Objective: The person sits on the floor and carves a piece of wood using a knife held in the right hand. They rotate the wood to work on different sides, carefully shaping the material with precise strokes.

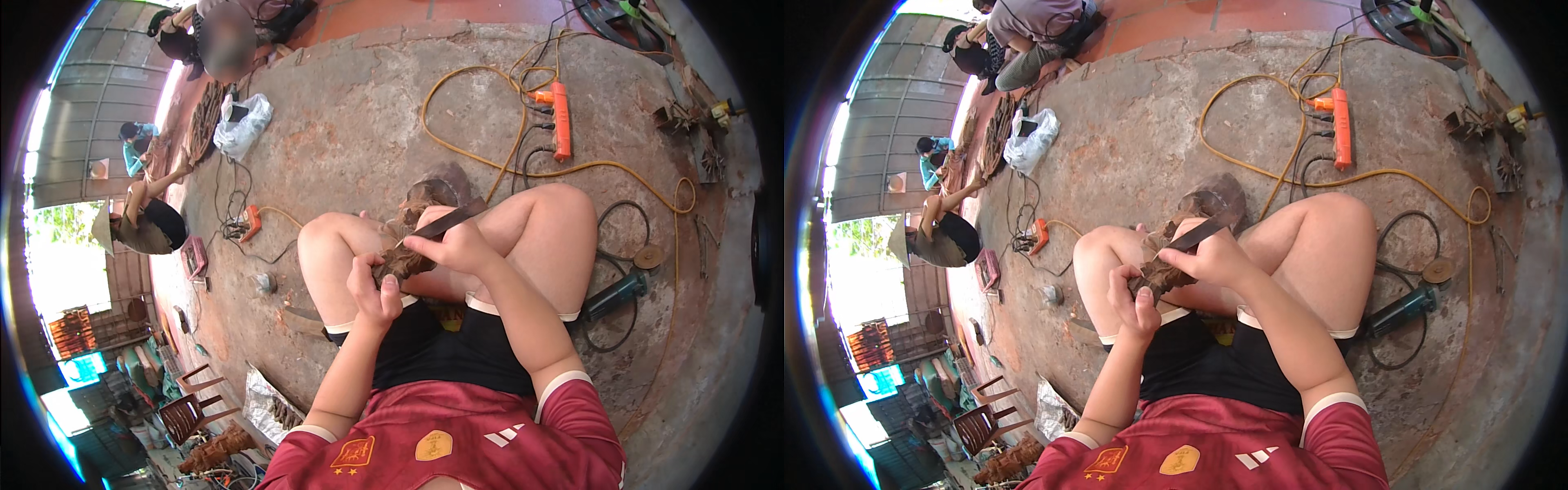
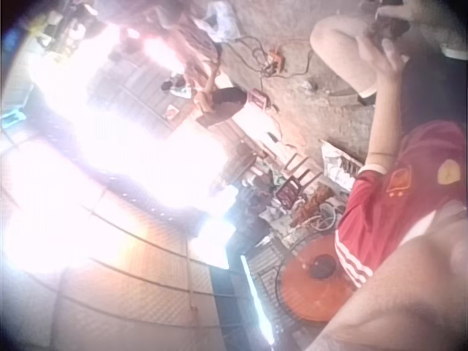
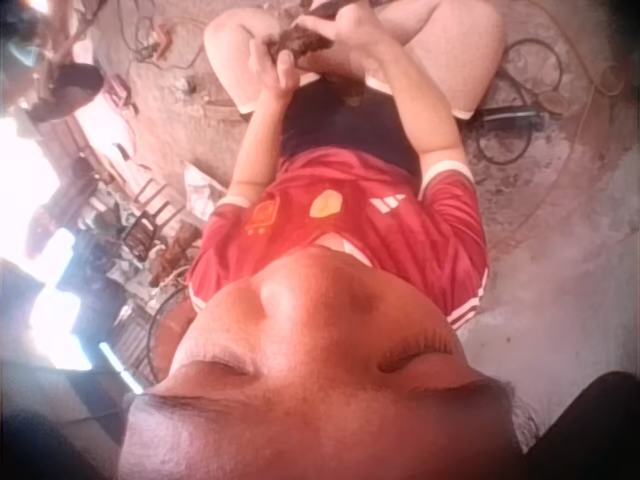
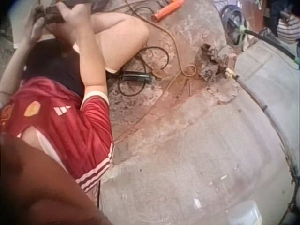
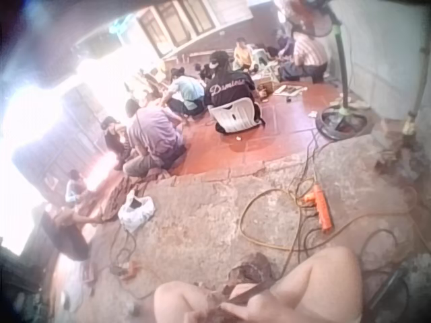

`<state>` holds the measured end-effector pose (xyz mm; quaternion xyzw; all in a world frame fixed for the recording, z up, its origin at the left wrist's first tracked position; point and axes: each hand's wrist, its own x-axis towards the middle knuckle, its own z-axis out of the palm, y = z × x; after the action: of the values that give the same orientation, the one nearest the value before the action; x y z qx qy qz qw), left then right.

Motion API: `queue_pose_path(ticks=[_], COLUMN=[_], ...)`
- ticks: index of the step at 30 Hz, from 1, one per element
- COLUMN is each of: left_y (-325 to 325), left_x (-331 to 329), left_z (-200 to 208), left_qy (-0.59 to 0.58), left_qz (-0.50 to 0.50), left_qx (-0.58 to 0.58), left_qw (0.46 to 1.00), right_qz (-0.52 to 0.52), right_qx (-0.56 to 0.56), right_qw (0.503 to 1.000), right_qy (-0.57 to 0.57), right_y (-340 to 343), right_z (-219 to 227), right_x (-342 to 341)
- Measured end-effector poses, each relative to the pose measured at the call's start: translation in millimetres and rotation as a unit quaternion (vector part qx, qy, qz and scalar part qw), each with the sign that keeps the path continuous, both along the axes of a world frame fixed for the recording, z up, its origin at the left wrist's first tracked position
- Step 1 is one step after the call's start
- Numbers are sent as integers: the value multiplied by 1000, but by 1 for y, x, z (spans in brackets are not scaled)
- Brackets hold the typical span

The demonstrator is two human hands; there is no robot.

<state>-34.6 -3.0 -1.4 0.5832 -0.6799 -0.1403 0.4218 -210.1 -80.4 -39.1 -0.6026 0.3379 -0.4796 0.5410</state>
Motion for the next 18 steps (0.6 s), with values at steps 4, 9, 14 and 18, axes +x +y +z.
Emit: queue_pose_path(ticks=[4, 9, 14, 18], left_y=[-1, -3, -1, 2], left_x=[-3, -2, -2, 1], left_z=[4, 2, 1, 1], left_qy=[1, -7, -6, 0], left_qz=[-3, -3, 0, -1], left_qx=[2, 0, 5, 15], left_qw=[1000, 1000, 1000, 1000], right_qz=[21, 19, -10, 30], right_qx=[36, -10, 33, 12], right_qw=[999, 1000, 999, 999], right_qy=[-13, 11, 21, -28], right_y=[6, 0, 4, 4], right_z=[6, 0, 3, 2], right_x=[0, -3, -2, 2])
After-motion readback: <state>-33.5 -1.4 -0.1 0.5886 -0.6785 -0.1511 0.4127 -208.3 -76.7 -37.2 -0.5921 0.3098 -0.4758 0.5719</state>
